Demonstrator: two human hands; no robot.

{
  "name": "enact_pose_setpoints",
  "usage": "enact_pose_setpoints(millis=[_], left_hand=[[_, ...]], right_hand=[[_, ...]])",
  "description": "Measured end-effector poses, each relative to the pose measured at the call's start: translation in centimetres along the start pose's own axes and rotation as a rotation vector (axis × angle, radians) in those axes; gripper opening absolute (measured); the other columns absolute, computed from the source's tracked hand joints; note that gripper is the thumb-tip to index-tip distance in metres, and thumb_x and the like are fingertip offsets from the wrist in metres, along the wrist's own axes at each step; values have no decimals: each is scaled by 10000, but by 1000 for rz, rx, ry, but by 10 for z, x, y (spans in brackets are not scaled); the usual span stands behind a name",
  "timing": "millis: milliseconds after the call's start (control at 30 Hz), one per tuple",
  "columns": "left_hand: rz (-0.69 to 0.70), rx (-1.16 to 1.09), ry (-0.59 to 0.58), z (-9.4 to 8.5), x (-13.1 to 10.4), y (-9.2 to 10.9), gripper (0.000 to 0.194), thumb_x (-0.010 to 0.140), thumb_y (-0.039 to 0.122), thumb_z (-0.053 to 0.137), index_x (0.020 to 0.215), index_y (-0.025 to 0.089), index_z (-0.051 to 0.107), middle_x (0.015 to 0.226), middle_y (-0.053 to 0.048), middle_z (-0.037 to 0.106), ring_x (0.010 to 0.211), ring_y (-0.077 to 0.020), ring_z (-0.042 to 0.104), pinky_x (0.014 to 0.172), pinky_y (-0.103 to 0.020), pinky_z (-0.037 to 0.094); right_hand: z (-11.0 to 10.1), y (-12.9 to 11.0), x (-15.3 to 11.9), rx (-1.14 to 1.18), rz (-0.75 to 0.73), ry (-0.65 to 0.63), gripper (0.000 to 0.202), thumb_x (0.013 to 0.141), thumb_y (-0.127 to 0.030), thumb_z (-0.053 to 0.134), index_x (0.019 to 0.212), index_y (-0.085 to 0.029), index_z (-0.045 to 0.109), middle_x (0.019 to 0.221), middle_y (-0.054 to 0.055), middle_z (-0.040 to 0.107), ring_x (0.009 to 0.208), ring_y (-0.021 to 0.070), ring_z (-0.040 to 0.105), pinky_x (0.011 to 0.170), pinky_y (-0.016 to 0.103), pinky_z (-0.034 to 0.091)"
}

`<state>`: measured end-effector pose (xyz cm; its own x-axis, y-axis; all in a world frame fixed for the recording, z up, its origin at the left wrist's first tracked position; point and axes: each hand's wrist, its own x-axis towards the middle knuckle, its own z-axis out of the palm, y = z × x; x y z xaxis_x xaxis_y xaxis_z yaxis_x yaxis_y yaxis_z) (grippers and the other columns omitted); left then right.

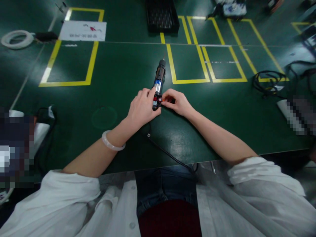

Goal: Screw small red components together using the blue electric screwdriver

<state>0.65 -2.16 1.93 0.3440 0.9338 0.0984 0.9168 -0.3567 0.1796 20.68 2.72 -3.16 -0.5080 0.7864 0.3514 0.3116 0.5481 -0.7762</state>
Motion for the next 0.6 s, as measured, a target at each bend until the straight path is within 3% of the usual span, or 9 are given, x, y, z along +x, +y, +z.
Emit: enact_pose_setpoints(millis=[233, 333, 600], left_hand=[[7, -2, 12, 2, 0, 1, 695, 915, 355, 611, 1527, 93, 409, 1350, -219, 537, 1231, -384, 533, 1006, -475, 510], [18, 12, 30, 4, -1, 2, 691, 918, 354, 605, 1525, 86, 415, 1328, -214, 539, 1221, -382, 533, 994, -468, 514], [-2, 30, 12, 1, 1, 5, 697, 944, 432, 598, 1531, 113, 398, 1330, -224, 532, 1203, -391, 542, 960, -463, 516]], right_hand=[[-3, -2, 2, -24, -40, 38, 85, 903, -284, 677, 911, -200, 674, 918, 34, 612, 796, 171, 576, 735, 325, 499], [-4, -5, 3, -28, -8, 31, 53, 898, -238, 650, 894, -191, 673, 846, 18, 613, 744, 156, 567, 717, 312, 486], [0, -17, -4, 3, 90, 71, 89, 887, -216, 611, 935, -192, 683, 893, 32, 719, 766, 172, 632, 761, 327, 516]])
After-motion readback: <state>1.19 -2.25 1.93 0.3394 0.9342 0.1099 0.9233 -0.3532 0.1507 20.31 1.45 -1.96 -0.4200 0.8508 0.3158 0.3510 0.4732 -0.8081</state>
